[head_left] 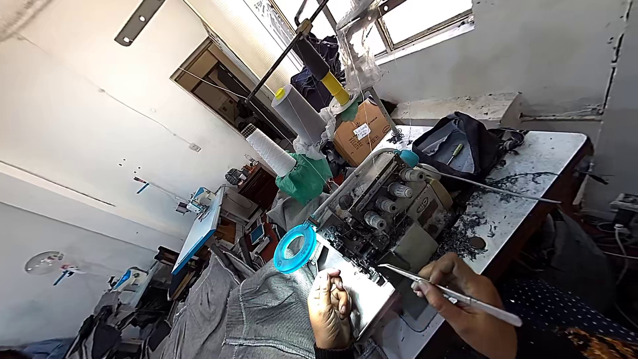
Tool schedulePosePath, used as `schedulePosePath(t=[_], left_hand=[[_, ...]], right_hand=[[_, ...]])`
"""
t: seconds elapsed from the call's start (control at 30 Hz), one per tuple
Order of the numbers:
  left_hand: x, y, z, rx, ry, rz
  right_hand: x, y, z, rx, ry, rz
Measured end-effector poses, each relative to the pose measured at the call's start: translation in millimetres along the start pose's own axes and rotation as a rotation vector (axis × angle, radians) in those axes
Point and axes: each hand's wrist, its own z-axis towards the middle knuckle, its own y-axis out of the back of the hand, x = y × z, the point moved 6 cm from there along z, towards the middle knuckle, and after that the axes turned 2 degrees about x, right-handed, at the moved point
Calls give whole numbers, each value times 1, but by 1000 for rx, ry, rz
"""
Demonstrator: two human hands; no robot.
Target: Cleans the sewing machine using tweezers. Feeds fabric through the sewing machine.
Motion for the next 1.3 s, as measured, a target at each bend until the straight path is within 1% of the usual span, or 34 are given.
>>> schedulePosePath(t=[0.1, 0.2, 0.27, 0.33, 0.4, 0.5, 0.7, 0.87, 1.13, 1.3], left_hand=[[1, 1, 0, 11, 1, -4], [1, 2, 1, 13, -3, 3], [0, 1, 1, -3, -1, 12], [0, 1, 0, -18, 2, 21], [0, 1, 0, -26, 8, 22], [0, 0, 0, -27, 7, 22], [-1, 0, 0, -27, 1, 30], [-1, 0, 0, -16, 1, 25], [0, 1, 0, -8, -1, 23], [0, -2, 0, -38, 5, 27]], right_hand=[[-6, 9, 7, -124, -195, 159], [-21, 7, 13, -204, -457, 260], [-29, 2, 16, -195, -630, 307], [-33, -4, 18, -157, -758, 350], [-34, -8, 23, -109, -854, 377], [-35, -12, 31, -45, -950, 389], [-36, -17, 34, -15, -989, 392], [-37, -20, 33, -29, -1007, 400], [-35, -14, 31, -127, -925, 396], [-34, -9, 31, -170, -889, 397]])
